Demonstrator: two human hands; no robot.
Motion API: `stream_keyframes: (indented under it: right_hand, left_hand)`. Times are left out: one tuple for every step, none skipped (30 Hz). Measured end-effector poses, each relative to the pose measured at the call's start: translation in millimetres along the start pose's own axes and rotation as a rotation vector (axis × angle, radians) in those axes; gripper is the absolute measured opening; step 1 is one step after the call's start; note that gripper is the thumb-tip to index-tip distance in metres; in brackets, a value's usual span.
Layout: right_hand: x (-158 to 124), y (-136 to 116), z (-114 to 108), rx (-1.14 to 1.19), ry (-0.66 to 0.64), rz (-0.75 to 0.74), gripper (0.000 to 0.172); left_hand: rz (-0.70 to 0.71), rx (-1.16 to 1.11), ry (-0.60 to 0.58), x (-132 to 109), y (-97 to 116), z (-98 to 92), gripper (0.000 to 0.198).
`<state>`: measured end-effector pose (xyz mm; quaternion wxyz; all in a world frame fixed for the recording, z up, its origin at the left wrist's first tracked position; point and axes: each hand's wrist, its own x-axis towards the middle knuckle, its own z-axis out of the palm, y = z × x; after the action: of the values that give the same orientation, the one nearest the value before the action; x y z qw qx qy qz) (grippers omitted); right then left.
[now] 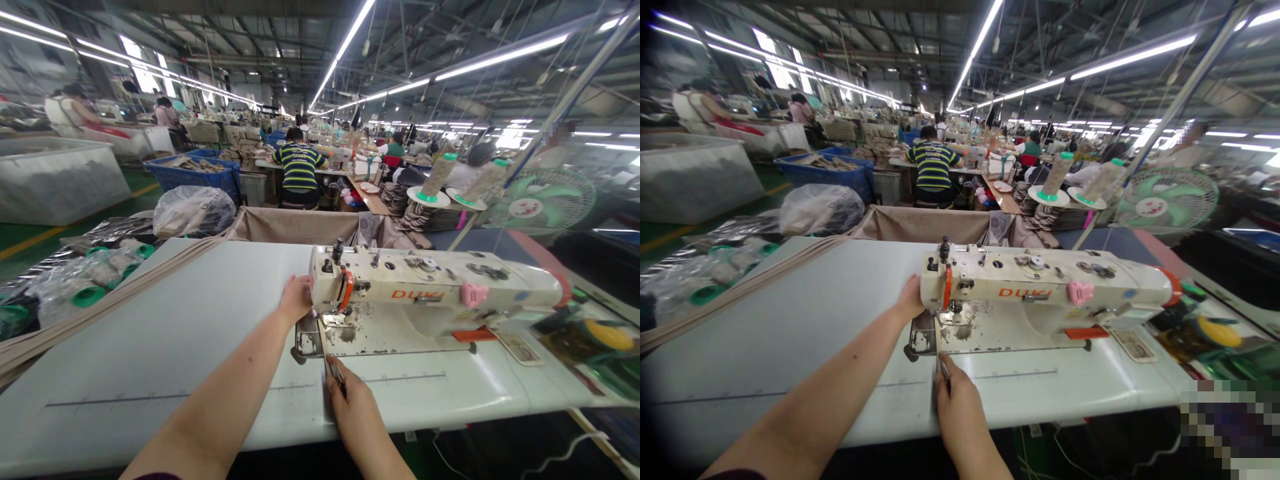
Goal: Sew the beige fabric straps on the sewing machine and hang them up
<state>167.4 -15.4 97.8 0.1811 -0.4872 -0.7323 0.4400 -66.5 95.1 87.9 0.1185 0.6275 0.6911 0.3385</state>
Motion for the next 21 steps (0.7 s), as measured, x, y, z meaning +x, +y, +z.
stream_keyframes:
  right_hand:
    - [0.3, -0.2, 0.4, -0.001, 0.0, -0.003, 0.054]
    - [0.6, -0.4, 0.9, -0.003, 0.002, -0.004, 0.053]
    - [0.9, -0.6, 1.5, -0.006, 0.004, -0.001, 0.053]
    - [1.3, -0.9, 2.0, -0.011, 0.009, 0.004, 0.052]
    - [1.6, -1.2, 2.3, -0.016, 0.019, 0.004, 0.052]
    - [1.7, -1.5, 2.5, -0.02, 0.033, -0.006, 0.051]
    - [1.6, -1.8, 2.3, -0.024, 0.05, -0.028, 0.05]
    - [1.2, -2.0, 1.8, -0.034, 0.071, -0.056, 0.048]
    - [0.6, -2.0, 0.9, -0.052, 0.097, -0.088, 0.046]
    - [-0.2, -1.7, -0.1, -0.075, 0.13, -0.116, 0.044]
    - [-1.2, -1.0, -1.3, -0.1, 0.166, -0.135, 0.042]
    - [-2.2, 0.1, -2.5, -0.123, 0.203, -0.147, 0.041]
    - [-3.1, 1.5, -3.5, -0.135, 0.238, -0.158, 0.04]
    - [-3.8, 2.9, -4.3, -0.131, 0.266, -0.173, 0.039]
    - [-4.2, 4.2, -4.8, -0.113, 0.284, -0.194, 0.039]
    - [-4.2, 5.0, -5.1, -0.086, 0.298, -0.218, 0.037]
    - [-4.0, 5.0, -5.1, -0.053, 0.308, -0.243, 0.035]
    - [-3.6, 4.0, -4.9, -0.02, 0.314, -0.265, 0.034]
    - [-3.0, 2.0, -4.5, 0.012, 0.317, -0.283, 0.032]
    - [-2.4, -0.9, -3.8, 0.04, 0.313, -0.298, 0.032]
    - [-1.8, -4.5, -2.8, 0.066, 0.297, -0.306, 0.031]
  left_hand:
    - [-0.002, -0.013, 0.007, 0.2, -0.5, 0.7, 0.039]
    - [-0.006, -0.026, 0.015, 0.7, -1.1, 1.4, 0.038]
    - [-0.012, -0.041, 0.024, 1.4, -1.9, 2.0, 0.036]
    - [-0.019, -0.058, 0.03, 2.4, -2.8, 2.6, 0.034]
    - [-0.028, -0.077, 0.036, 3.7, -3.9, 3.1, 0.03]
    - [-0.039, -0.098, 0.042, 5.1, -5.2, 3.3, 0.025]
    - [-0.054, -0.12, 0.049, 6.7, -6.7, 3.3, 0.021]
    - [-0.072, -0.143, 0.059, 8.2, -8.3, 2.9, 0.016]
    - [-0.093, -0.168, 0.071, 9.3, -9.9, 2.2, 0.012]
    - [-0.117, -0.193, 0.088, 9.9, -11.4, 1.3, 0.009]
    - [-0.144, -0.221, 0.11, 9.5, -12.6, 0.1, 0.004]
    - [-0.171, -0.253, 0.135, 8.2, -13.6, -1.3, 0.002]
    - [-0.2, -0.289, 0.165, 5.6, -14.2, -2.6, 0.007]
    - [-0.23, -0.33, 0.197, 1.8, -14.3, -3.8, 0.013]
    - [-0.261, -0.376, 0.231, -3.1, -14.1, -5.0, 0.017]
    - [-0.292, -0.429, 0.262, -9.0, -13.4, -6.0, 0.021]
    - [-0.32, -0.488, 0.287, -15.6, -12.5, -6.9, 0.024]
    - [-0.344, -0.552, 0.304, -22.7, -11.2, -7.9, 0.027]
    - [-0.361, -0.618, 0.317, -29.9, -9.8, -8.9, 0.03]
    - [-0.373, -0.684, 0.325, -37.3, -8.3, -10.3, 0.033]
    - [-0.381, -0.749, 0.334, -44.7, -6.9, -11.9, 0.035]
